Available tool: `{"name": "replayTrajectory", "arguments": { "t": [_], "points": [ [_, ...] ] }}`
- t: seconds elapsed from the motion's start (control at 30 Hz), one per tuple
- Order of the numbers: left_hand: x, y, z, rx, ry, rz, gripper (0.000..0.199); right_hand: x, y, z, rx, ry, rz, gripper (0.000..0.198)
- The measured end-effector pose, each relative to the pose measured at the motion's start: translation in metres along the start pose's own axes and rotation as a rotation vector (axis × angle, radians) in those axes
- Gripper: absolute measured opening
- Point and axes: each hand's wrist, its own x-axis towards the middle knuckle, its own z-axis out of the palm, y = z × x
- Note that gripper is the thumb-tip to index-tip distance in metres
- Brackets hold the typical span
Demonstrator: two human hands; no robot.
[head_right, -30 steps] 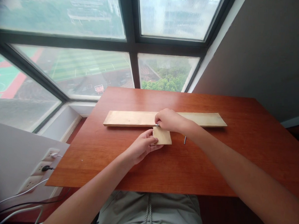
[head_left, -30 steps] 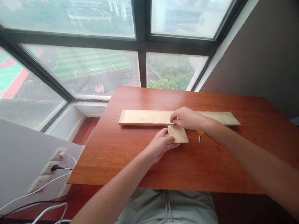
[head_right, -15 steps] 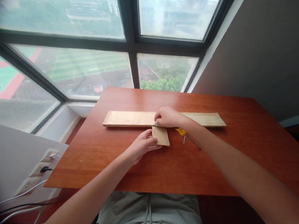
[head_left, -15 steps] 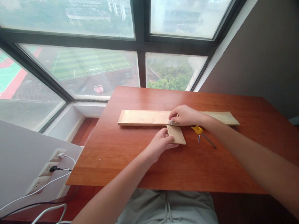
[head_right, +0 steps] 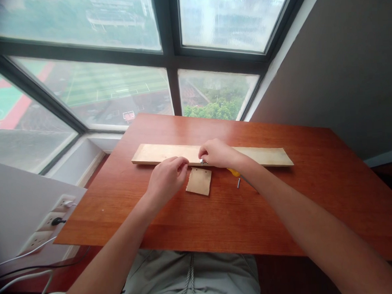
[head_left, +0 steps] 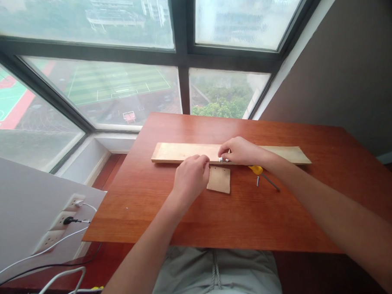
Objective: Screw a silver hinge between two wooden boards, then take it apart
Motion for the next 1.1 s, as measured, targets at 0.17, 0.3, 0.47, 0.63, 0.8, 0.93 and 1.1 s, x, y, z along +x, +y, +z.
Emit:
{"name": "replayTrajectory", "arguments": {
  "t": [0.17,0.3,0.47,0.63,0.8,0.93,1.1],
  "points": [
    [0.029,0.009,-0.01,0.013,-0.065,0.192,0.019,0.004,0.007,0.004,0.008,0.005,-0.005,0.025],
    [0.05,0.001,0.005,-0.01,-0.141,0.28,0.016,0.01,0.011,0.006,-0.006,0.006,-0.004,0.027],
    [0.054,-0.018,0.023,-0.256,-0.106,0.291,0.017,0.014,0.011,0.004,0.002,-0.027,-0.003,0.026],
    [0.05,-0.023,0.024,-0.321,-0.131,0.295,0.014,0.018,0.014,0.001,0.042,-0.081,0.051,0.024],
    [0.051,-0.022,0.027,-0.287,-0.126,0.274,0.013,0.024,0.019,0.0,0.107,-0.16,0.094,0.022],
    [0.05,-0.022,0.027,-0.289,-0.122,0.286,0.012,0.028,0.02,-0.003,0.121,-0.208,0.108,0.017],
    [0.049,-0.022,0.026,-0.289,-0.118,0.282,0.009,0.029,0.018,-0.007,0.118,-0.238,0.116,0.016]
  ]
}}
